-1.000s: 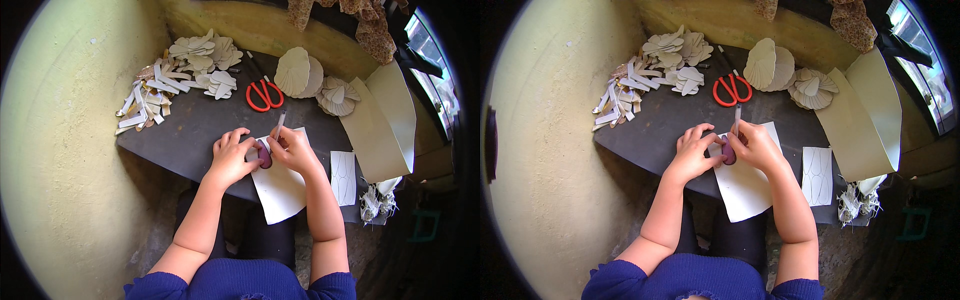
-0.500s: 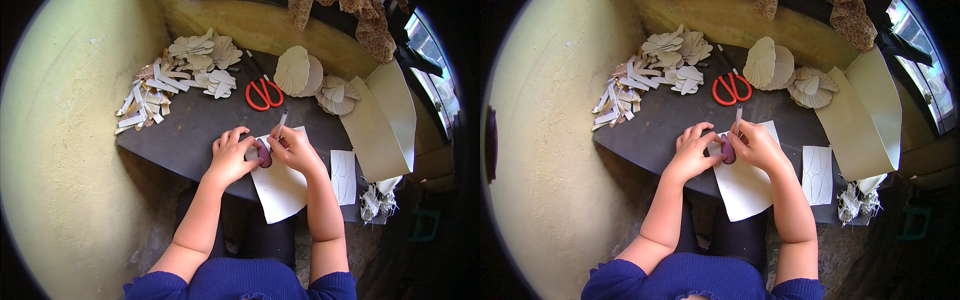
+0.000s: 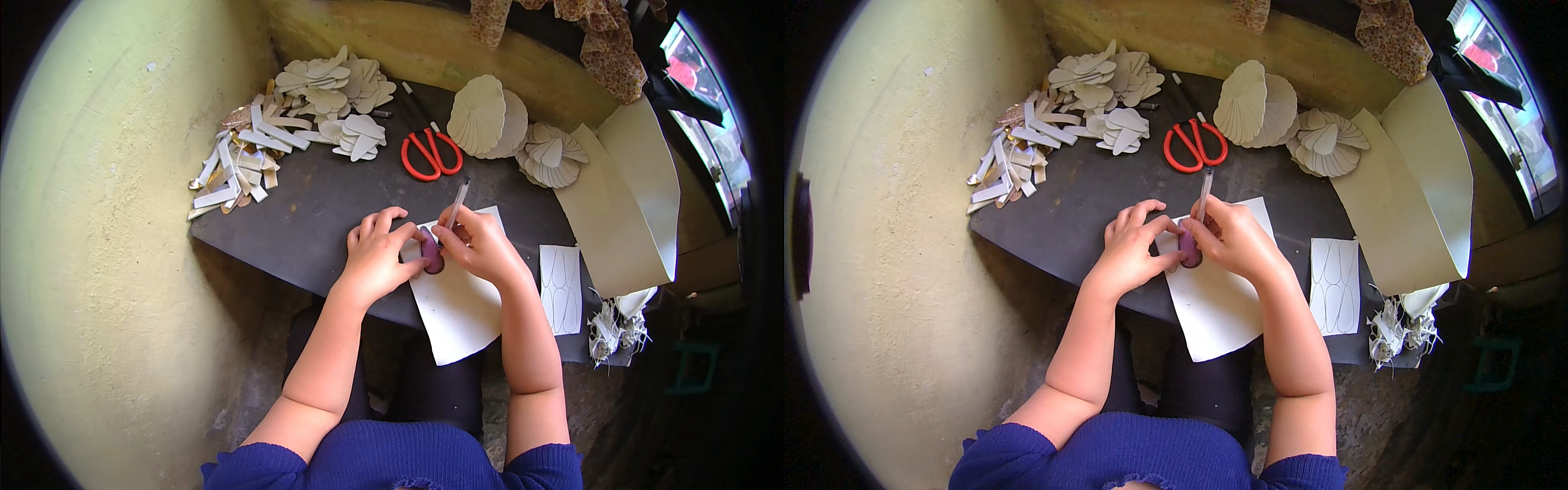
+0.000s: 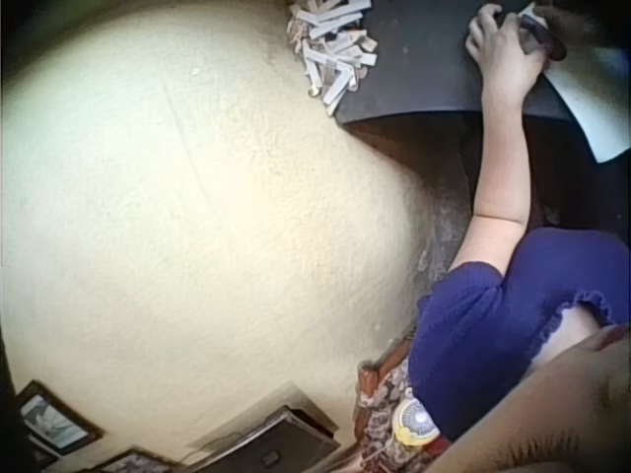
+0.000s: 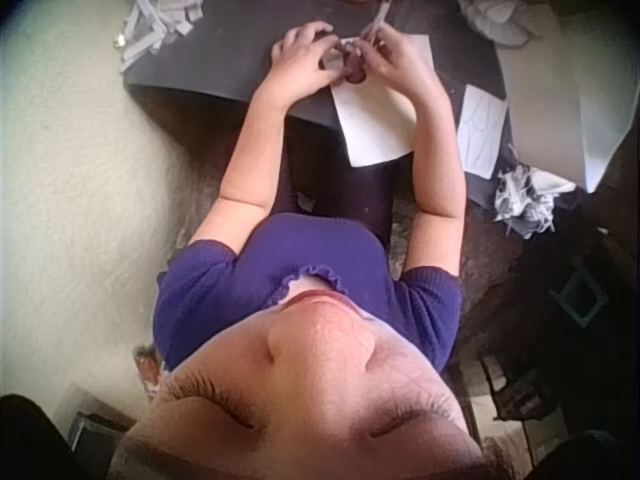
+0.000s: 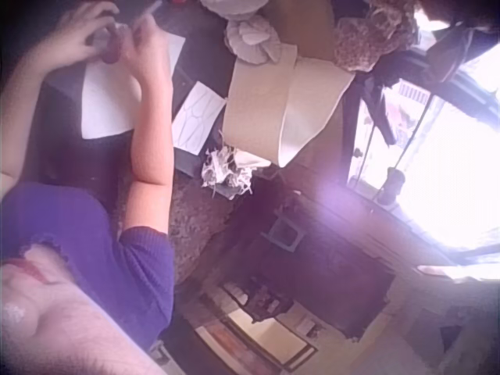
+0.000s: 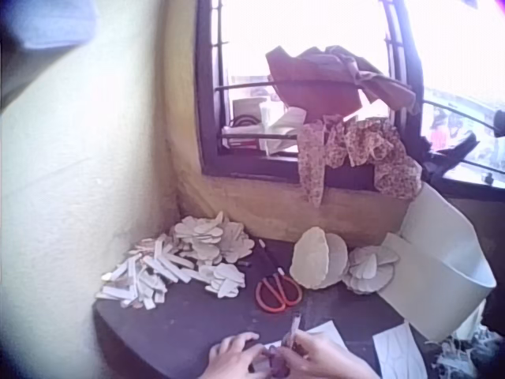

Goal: The person places a small purple template onto a white sheet of paper and uses a pen to trace its outline. The person then repositions the template and traces additional shapes on the same sheet.

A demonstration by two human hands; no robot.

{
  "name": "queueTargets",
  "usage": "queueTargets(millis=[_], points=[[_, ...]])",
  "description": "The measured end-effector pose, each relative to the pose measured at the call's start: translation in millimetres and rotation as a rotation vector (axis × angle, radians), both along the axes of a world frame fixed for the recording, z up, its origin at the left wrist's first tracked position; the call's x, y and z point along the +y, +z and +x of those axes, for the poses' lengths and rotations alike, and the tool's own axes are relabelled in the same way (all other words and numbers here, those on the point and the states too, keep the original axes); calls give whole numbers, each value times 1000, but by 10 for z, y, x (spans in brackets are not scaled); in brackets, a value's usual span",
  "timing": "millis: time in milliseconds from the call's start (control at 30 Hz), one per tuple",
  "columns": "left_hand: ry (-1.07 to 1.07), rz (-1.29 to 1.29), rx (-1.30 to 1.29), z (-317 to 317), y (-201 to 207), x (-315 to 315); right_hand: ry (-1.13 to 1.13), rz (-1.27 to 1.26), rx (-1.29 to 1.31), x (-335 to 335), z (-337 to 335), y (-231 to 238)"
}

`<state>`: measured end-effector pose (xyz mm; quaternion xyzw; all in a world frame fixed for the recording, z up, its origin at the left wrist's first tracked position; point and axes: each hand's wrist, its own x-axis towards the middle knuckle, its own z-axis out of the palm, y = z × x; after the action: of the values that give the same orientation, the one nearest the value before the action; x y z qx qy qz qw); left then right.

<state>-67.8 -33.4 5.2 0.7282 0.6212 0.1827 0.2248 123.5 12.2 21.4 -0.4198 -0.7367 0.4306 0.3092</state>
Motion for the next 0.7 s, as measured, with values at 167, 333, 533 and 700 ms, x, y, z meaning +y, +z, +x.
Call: queueTargets(millis=[167, 333, 533, 700], points=[[6, 6, -5, -7, -7, -6, 24, -23, -78, -10, 18, 68], [3, -5, -11, 0, -13, 2, 38, -57, -135, -16, 19, 64], [6, -1, -8, -4, -14, 1, 12, -51, -105, -15, 15, 58], [2, 2, -12, 5, -1, 1, 2, 18, -72, 18, 35, 5]])
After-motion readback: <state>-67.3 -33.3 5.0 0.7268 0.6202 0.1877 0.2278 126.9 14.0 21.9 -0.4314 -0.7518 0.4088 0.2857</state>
